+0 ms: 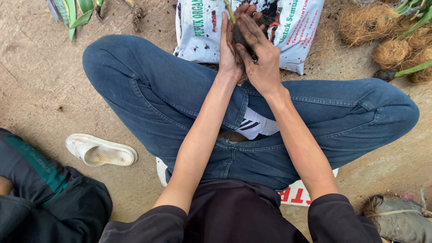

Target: The person sits on the ground and uses both hands to scoop dark soil from a white sack. They repeatedly form the soil into a compact ball and then apply it to the base of a long green plant stem, pressing it firmly around the stem.

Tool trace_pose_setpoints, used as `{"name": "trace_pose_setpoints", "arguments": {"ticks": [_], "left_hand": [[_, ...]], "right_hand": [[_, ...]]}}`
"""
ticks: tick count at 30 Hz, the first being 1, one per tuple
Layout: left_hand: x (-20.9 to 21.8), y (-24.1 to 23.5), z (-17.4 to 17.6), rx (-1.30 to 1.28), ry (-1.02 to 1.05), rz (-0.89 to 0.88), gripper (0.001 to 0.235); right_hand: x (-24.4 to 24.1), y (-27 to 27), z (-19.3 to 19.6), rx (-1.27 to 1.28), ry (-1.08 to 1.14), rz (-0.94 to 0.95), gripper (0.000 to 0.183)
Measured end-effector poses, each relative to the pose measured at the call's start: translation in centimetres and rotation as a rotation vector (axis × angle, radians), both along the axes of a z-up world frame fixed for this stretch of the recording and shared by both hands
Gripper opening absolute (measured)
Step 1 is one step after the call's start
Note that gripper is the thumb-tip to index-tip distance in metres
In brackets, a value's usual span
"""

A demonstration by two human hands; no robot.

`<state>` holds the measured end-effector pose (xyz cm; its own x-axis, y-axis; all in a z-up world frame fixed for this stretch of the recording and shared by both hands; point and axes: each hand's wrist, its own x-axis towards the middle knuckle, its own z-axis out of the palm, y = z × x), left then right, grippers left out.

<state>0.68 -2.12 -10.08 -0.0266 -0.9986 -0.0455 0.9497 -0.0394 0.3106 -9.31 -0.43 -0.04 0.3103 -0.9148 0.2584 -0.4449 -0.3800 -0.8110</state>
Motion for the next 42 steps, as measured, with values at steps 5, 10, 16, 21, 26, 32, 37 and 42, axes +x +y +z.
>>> {"name": "trace_pose_setpoints", "arguments": {"ticks": [5, 10, 16, 21, 26, 32, 37, 42], "left_hand": [[0.5, 0.1, -1.3, 0.082, 0.136, -0.098, 0.036], [1.0, 0.2, -1.5, 0.045, 0.290, -0.127, 0.031], [0.3, 1.3, 1.2, 0.222, -0.048, -0.071, 0.039], [0.4, 0.3, 2.8, 0.197, 0.119, -0.095, 0.027], [0.4, 0.2, 2.5, 0.209, 0.081, -0.048, 0.038], [-0.6, 0.9, 3.7, 0.319, -0.330, -0.093, 0.040], [-1.9, 2.8, 5.5, 0.070, -0.917, -0.126, 0.043], [-0.9, 3.7, 7.6, -0.209, -1.303, -0.136, 0.032]], "right_hand": [[-0.6, 0.0, -1.5, -0.049, 0.024, 0.015, 0.053], [0.1, 0.2, -4.3, -0.092, 0.097, -0.058, 0.070], [0.3, 1.1, -6.3, 0.021, 0.120, 0.023, 0.071], [-0.6, -0.4, -5.8, -0.039, -0.068, -0.072, 0.068], [-2.8, -1.7, -5.1, 0.088, -0.471, -0.251, 0.062], [-2.9, -2.6, -2.4, 0.196, -0.463, -0.109, 0.056], [-4.7, -4.5, 1.4, 0.272, -0.394, 0.100, 0.054], [-7.0, -5.3, 3.4, 0.303, -0.546, 0.042, 0.043]]}}
